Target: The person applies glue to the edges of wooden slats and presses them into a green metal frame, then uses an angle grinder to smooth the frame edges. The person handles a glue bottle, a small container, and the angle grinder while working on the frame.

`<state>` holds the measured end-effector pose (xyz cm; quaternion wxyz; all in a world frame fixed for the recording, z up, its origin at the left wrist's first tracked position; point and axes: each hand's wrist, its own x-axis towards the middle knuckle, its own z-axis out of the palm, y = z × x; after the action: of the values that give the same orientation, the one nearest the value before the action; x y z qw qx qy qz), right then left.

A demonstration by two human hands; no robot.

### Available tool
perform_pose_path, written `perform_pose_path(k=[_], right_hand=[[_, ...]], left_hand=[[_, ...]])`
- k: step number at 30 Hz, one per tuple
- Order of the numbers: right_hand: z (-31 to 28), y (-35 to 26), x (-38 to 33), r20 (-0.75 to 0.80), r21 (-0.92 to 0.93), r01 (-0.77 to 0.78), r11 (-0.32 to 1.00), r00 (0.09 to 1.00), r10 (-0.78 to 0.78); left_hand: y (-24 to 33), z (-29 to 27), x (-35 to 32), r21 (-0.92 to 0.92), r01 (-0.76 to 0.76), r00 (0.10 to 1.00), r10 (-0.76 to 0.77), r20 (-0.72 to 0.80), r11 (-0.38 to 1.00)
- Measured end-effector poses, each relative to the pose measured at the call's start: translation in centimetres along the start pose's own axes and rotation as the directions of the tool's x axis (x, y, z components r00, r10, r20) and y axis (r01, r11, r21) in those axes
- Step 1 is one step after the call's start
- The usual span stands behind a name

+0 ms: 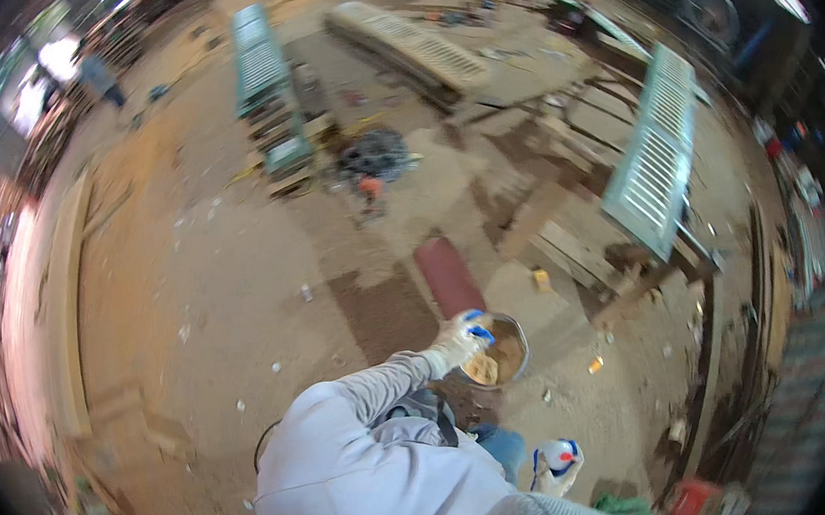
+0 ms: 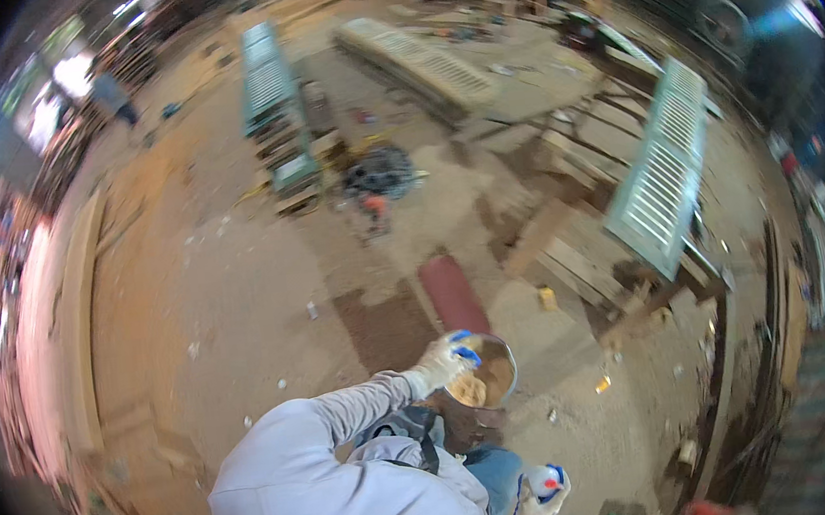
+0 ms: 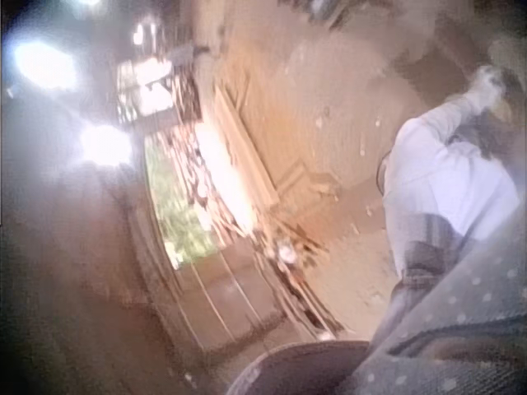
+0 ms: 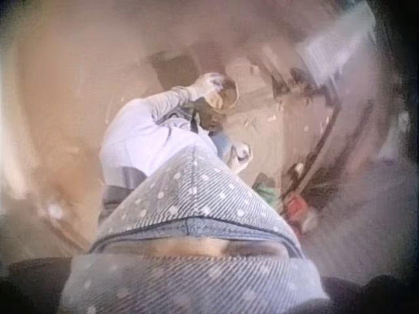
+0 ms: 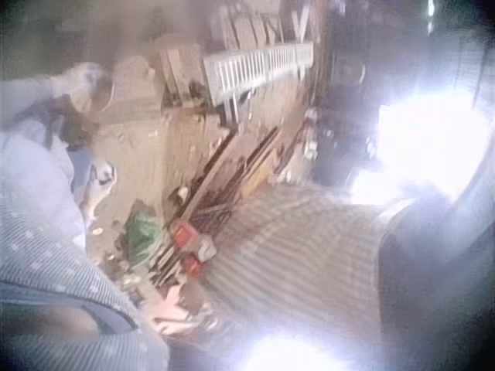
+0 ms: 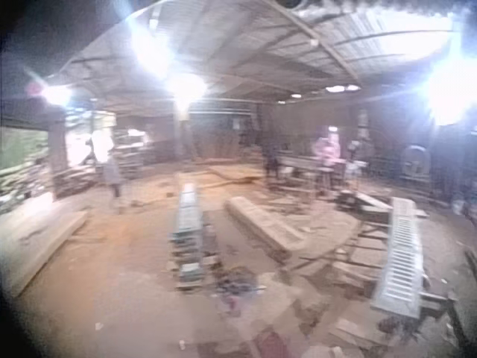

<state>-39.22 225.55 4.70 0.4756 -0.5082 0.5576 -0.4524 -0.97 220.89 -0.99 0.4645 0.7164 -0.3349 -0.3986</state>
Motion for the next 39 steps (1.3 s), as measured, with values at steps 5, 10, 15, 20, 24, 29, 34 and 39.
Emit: perform_pose_path(k=[5,10,15,20,24,29,34,39], right_hand=[[-4.7,-3.3,12.3,-0.064,-0.290,-0.112,0.951,0.993,0.098],[-14.7,-5.5,24.8,-0.008,-0.389,0.047,0.920,0.998,-0.055],[-22.0,-6.7,35.0,-0.049,-0.413,0.021,0.910,0.998,-0.045],[-23.6,-6.9,44.2,-0.084,-0.415,-0.047,0.908,0.996,0.013],[-21.7,-7.6,50.5,-0.044,-0.418,-0.093,0.904,0.996,0.082],[-17.5,-9.4,57.2,-0.084,-0.245,-0.245,0.938,0.969,0.232],[-16.1,-9.8,64.0,0.037,-0.318,-0.159,0.935,0.983,0.180],[-16.1,-10.9,70.3,0.171,-0.316,-0.130,0.940,0.967,0.191]], left_hand=[[7.3,9.5,9.8,-0.136,-0.075,0.997,0.077,0.013,0.988],[8.8,20.9,16.0,-0.299,0.107,0.962,-0.175,-0.210,0.948],[13.2,27.1,22.1,-0.390,0.110,0.943,-0.220,-0.249,0.914],[17.7,31.1,33.4,-0.431,0.086,0.935,-0.222,-0.276,0.898],[18.9,33.7,44.2,-0.451,-0.023,0.927,-0.149,-0.343,0.892],[18.3,35.8,54.9,-0.425,-0.035,0.881,-0.173,-0.440,0.905],[18.4,37.3,57.8,-0.424,-0.004,0.871,-0.205,-0.447,0.906],[20.1,37.9,54.7,0.013,0.093,0.696,-0.055,-0.716,0.996]])
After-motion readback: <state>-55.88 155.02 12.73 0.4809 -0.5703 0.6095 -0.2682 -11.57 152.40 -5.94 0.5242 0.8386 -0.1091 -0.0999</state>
